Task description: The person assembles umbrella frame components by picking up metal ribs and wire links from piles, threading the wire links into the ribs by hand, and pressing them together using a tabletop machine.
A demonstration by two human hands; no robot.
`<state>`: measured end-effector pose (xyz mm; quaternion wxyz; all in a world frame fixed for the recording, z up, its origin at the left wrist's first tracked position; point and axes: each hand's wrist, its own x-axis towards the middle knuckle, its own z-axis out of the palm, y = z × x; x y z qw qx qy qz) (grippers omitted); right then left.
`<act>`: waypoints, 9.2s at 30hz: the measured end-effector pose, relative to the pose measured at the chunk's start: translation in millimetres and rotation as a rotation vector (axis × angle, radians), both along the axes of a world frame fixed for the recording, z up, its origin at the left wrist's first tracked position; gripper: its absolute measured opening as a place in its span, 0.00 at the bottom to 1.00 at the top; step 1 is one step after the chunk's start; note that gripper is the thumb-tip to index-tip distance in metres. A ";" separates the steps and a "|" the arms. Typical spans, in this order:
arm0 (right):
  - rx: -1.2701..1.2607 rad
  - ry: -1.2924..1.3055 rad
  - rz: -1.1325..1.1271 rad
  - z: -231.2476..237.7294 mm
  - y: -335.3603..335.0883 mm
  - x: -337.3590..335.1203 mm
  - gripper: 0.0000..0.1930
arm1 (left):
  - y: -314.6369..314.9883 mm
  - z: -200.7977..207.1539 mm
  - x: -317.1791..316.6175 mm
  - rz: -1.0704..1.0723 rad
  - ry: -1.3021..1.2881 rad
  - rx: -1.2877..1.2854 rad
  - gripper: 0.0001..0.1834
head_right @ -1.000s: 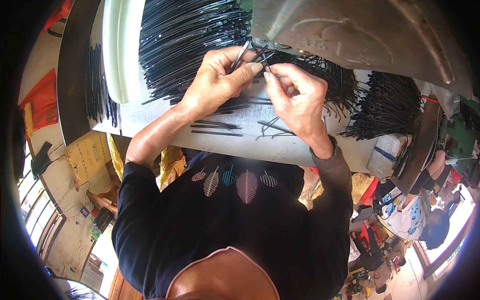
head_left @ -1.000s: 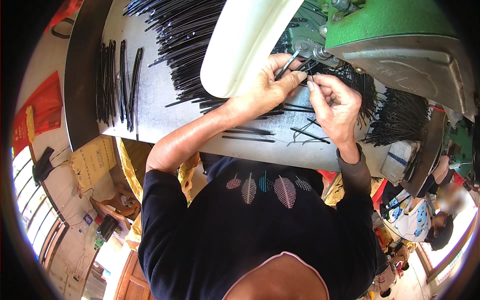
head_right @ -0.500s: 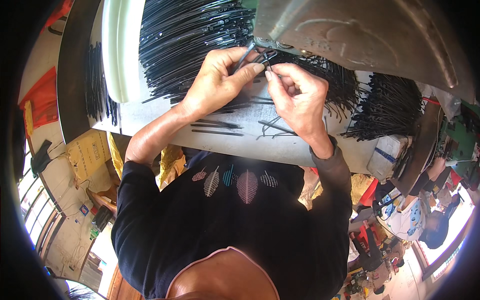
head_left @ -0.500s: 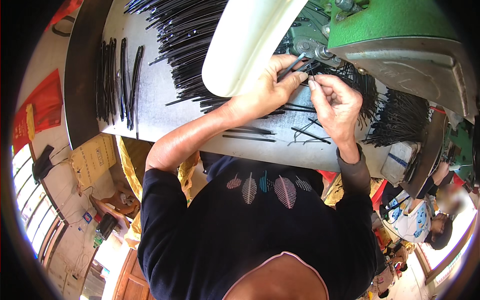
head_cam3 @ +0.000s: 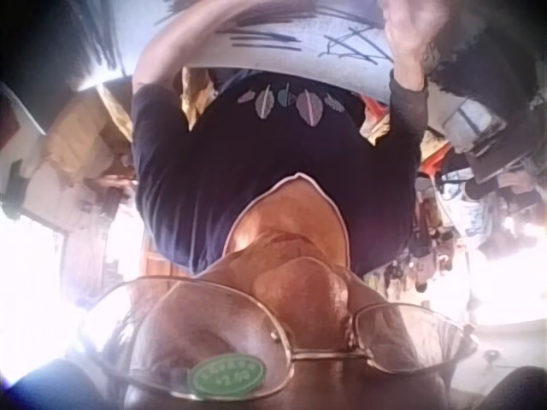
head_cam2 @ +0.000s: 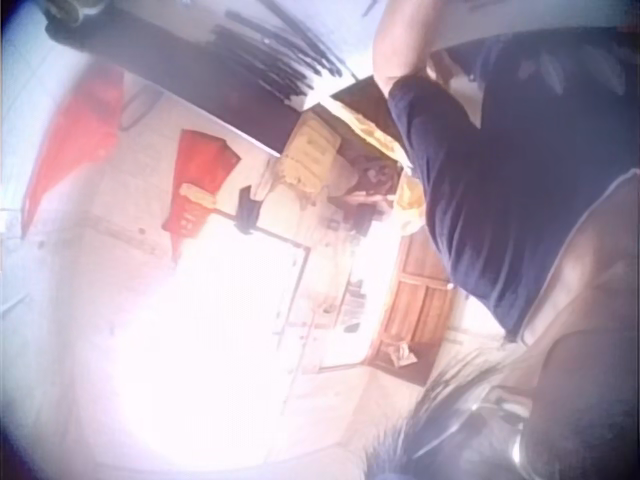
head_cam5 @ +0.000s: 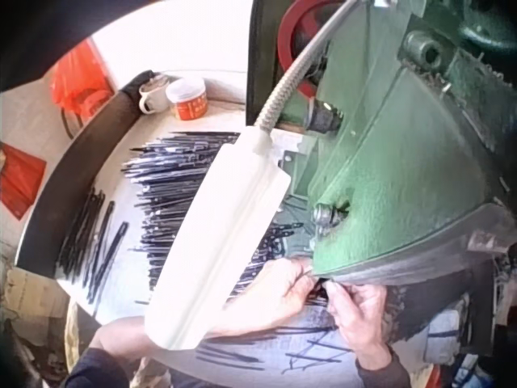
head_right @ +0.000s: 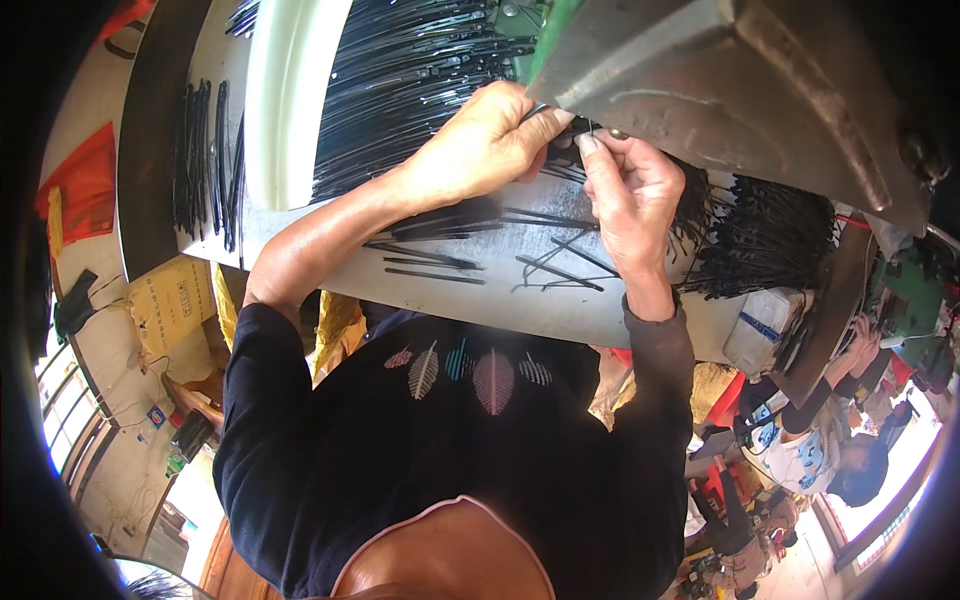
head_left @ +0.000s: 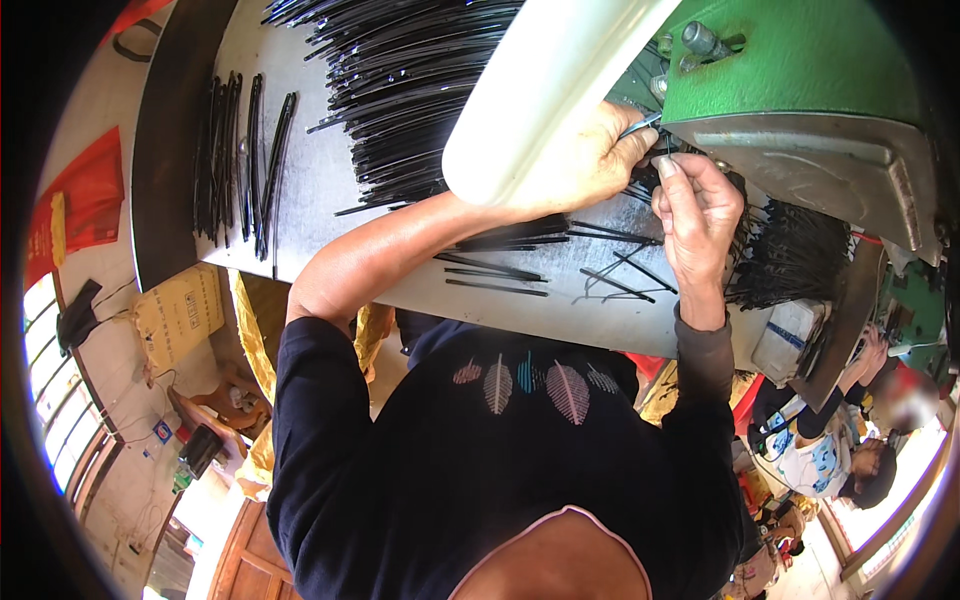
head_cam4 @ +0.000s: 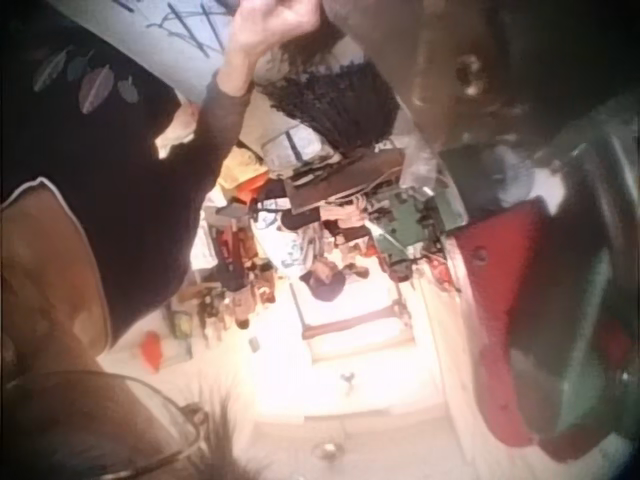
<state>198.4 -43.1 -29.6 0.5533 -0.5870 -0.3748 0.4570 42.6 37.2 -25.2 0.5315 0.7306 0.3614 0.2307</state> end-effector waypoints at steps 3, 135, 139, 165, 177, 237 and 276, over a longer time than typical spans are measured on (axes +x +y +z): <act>0.010 0.010 0.001 -0.7 1.4 0.4 0.05 | 1.1 -4.6 1.8 0.005 -0.014 0.089 0.23; 0.049 -0.340 0.181 10.7 -36.4 -14.8 0.03 | -46.9 5.5 -30.6 -0.027 -0.295 -0.708 0.10; -0.002 -0.360 0.245 11.1 -34.0 -10.2 0.03 | -46.8 3.5 -32.6 -0.039 -0.220 -0.574 0.11; 0.026 -0.208 0.177 3.0 -22.6 -14.3 0.01 | -36.9 2.9 -24.6 -0.045 -0.136 -0.378 0.15; -0.028 0.141 0.053 3.1 -5.9 -3.4 0.04 | -8.9 7.0 -4.9 -0.065 -0.115 -0.065 0.18; -0.034 -0.845 0.221 12.1 -47.9 45.9 0.09 | -60.7 16.5 -30.8 -0.394 0.140 -0.188 0.16; 0.389 -0.690 -0.121 -6.4 -41.5 47.8 0.05 | -75.8 -3.9 -5.8 -0.177 0.163 0.370 0.09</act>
